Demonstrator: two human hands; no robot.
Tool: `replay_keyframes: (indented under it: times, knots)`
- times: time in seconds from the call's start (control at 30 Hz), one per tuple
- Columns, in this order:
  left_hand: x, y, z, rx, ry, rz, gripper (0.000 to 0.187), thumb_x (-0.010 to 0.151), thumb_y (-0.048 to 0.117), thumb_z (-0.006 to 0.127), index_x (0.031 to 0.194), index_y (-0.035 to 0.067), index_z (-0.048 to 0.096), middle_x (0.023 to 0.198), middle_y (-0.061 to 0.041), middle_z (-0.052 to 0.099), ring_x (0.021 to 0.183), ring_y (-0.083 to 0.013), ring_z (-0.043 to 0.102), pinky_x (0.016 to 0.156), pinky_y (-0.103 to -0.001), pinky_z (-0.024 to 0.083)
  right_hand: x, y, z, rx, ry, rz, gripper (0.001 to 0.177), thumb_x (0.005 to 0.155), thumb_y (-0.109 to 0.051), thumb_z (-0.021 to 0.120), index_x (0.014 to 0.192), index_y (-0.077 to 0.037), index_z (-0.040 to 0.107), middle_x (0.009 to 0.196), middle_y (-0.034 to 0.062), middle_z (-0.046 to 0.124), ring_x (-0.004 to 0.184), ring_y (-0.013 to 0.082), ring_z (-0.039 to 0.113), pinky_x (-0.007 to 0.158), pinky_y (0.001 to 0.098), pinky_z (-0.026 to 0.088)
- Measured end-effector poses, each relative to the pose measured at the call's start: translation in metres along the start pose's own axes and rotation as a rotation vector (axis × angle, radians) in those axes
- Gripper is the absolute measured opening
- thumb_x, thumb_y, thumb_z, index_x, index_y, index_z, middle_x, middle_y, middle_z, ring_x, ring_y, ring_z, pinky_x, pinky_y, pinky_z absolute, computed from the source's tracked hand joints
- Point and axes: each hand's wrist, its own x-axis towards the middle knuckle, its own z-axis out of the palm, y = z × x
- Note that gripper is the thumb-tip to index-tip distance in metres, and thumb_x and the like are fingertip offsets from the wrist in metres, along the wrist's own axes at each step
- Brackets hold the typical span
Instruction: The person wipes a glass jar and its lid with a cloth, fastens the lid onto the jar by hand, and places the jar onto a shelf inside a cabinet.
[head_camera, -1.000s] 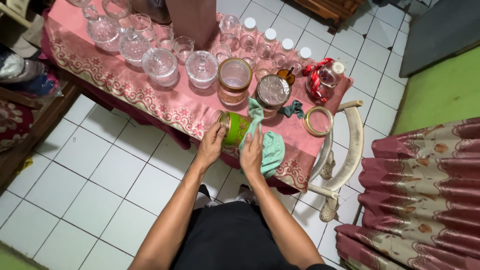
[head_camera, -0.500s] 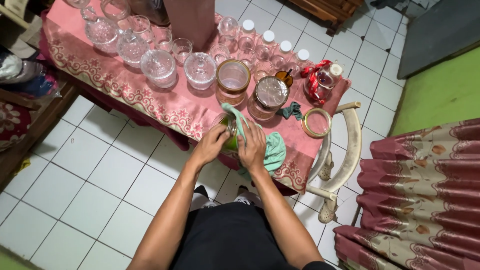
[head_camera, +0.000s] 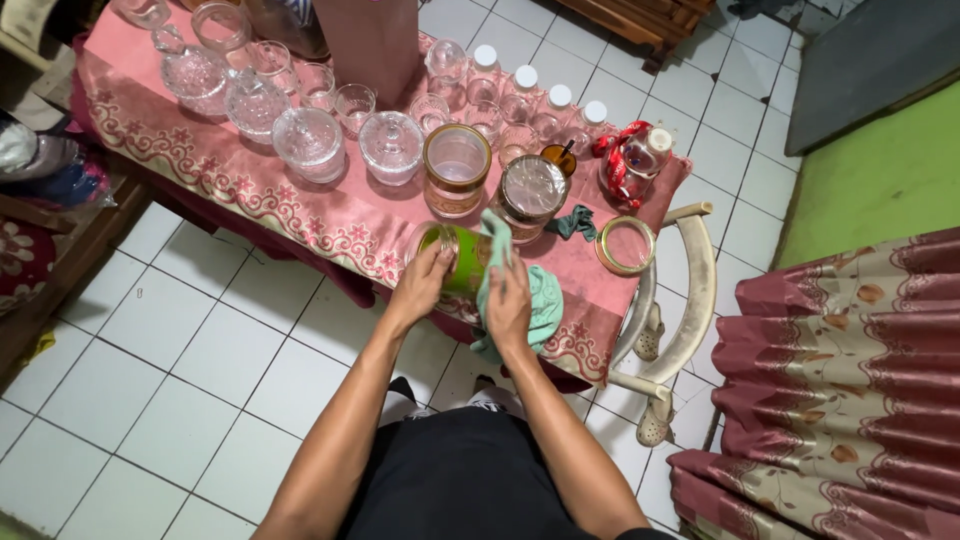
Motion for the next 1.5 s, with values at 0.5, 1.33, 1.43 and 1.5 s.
replay_keyframes:
  times: [0.5,1.33,1.43,1.5]
  knots:
    - [-0.006,0.011,0.001,0.19,-0.011,0.228,0.033,0.11,0.029,0.043,0.106,0.0,0.057,0.091,-0.023,0.06,0.088,-0.0416,0.06,0.077,-0.047,0.047,0.038,-0.023,0.007,-0.024,-0.145,-0.297,0.04,0.11,-0.022,0.044,0.146,-0.008,0.055,0.143,0.0201,0.059,0.136,0.0402,0.054,0.117,0.049,0.041]
    - [0.017,-0.021,-0.009,-0.53,0.031,-0.356,0.031,0.106,0.027,0.045,0.11,0.002,0.062,0.091,-0.006,0.063,0.079,-0.019,0.061,0.069,-0.037,0.049,-0.006,0.011,0.002,0.062,0.001,-0.311,0.042,0.108,-0.023,0.047,0.138,0.003,0.058,0.137,0.0239,0.056,0.126,0.0392,0.057,0.106,0.0427,0.047]
    - [0.014,-0.025,-0.006,-0.21,-0.008,-0.153,0.04,0.111,0.033,0.043,0.104,0.0,0.064,0.086,-0.007,0.064,0.08,-0.0187,0.06,0.073,-0.035,0.05,-0.003,0.009,-0.002,0.233,-0.011,-0.015,0.039,0.108,-0.025,0.047,0.135,-0.001,0.061,0.133,0.0197,0.061,0.121,0.033,0.063,0.104,0.039,0.05]
    - [0.013,-0.027,-0.003,-0.092,-0.022,-0.04,0.044,0.112,0.035,0.042,0.103,-0.001,0.065,0.085,-0.008,0.066,0.082,-0.0196,0.062,0.077,-0.034,0.05,0.002,0.004,-0.005,0.371,0.037,0.087,0.037,0.11,-0.026,0.046,0.135,-0.003,0.062,0.13,0.0185,0.066,0.122,0.0327,0.064,0.107,0.0411,0.049]
